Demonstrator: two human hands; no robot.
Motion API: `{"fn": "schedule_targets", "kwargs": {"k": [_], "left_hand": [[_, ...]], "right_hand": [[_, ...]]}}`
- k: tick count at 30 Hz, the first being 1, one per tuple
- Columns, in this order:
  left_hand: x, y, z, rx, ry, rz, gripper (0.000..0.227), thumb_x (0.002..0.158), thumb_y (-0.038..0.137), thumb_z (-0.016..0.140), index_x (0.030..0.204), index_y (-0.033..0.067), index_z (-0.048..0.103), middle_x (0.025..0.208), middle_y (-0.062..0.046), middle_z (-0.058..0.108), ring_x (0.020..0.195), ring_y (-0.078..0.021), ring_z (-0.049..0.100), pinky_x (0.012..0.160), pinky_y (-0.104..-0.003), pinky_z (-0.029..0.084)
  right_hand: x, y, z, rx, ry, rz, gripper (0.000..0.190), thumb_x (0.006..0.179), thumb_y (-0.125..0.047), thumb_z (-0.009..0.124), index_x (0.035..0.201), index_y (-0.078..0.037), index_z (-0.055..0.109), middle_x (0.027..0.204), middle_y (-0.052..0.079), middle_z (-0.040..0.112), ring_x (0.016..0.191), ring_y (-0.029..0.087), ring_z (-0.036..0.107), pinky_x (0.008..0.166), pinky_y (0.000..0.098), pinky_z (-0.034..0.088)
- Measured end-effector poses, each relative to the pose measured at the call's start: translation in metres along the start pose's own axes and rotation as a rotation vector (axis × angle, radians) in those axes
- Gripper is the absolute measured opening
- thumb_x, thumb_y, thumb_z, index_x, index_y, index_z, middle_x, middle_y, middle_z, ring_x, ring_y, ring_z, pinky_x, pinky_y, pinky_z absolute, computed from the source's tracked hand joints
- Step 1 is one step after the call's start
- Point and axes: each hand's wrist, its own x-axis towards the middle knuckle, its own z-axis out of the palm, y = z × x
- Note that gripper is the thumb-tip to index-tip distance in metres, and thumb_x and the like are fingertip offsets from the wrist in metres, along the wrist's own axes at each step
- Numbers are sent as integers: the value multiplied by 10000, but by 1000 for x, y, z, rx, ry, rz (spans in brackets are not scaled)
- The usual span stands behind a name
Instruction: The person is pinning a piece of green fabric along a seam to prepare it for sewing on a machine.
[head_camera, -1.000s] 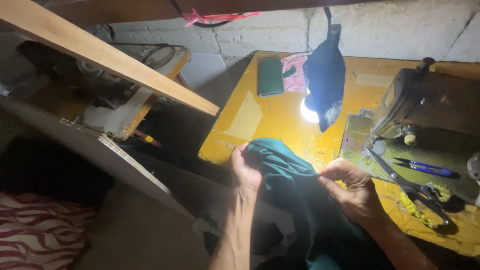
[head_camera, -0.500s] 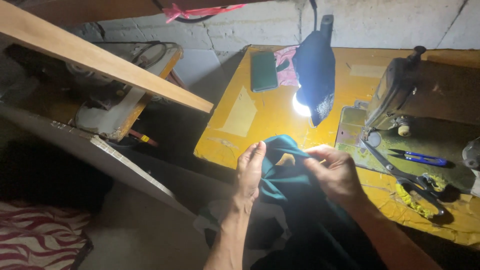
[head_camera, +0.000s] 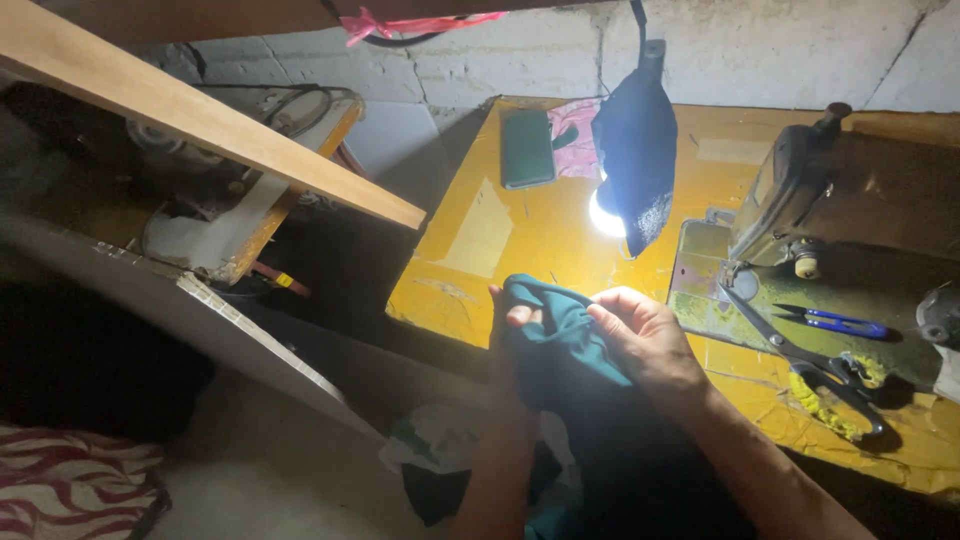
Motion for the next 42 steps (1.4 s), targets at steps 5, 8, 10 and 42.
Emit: {"fn": "schedule_targets", "kwargs": {"k": [5, 8, 10, 42], "left_hand": [[-42, 8, 61, 552, 209, 194, 614, 993, 652, 444, 975, 126, 760, 906, -50, 778, 816, -134, 735, 834, -243, 596], [-28, 18, 17, 967, 351, 213, 791, 955, 624, 557, 1562, 133, 432, 1653, -141, 358, 1532, -339, 305, 1265, -492, 215], [-38, 14, 51, 922, 379, 246, 790, 967, 612, 536, 1558, 101, 424, 1648, -163, 352, 1535, -344, 296, 1263, -497, 211], [25, 84, 22, 1386, 294, 633, 162, 1026, 283, 590, 956, 151, 651, 819, -31, 661, 768, -149, 622, 724, -327, 541]], "right_hand": [[-7, -24, 2, -189, 89, -89, 88, 938, -84, 731, 977, -32, 790, 723, 132, 714, 629, 172, 636, 523, 331, 589], [-8, -34, 7, -82, 143, -33, 97, 959, -107, 719, 1018, -37, 751, 778, 120, 709, 648, 153, 628, 532, 313, 582], [-2, -25, 3, -58, 101, 32, 154, 967, -178, 723, 999, -29, 746, 768, 156, 712, 625, 194, 643, 512, 342, 580], [23, 26, 0, -392, 41, -266, 717, 644, -192, 983, 1295, -116, 691, 1081, 146, 766, 990, 251, 726, 831, 407, 615]]}}
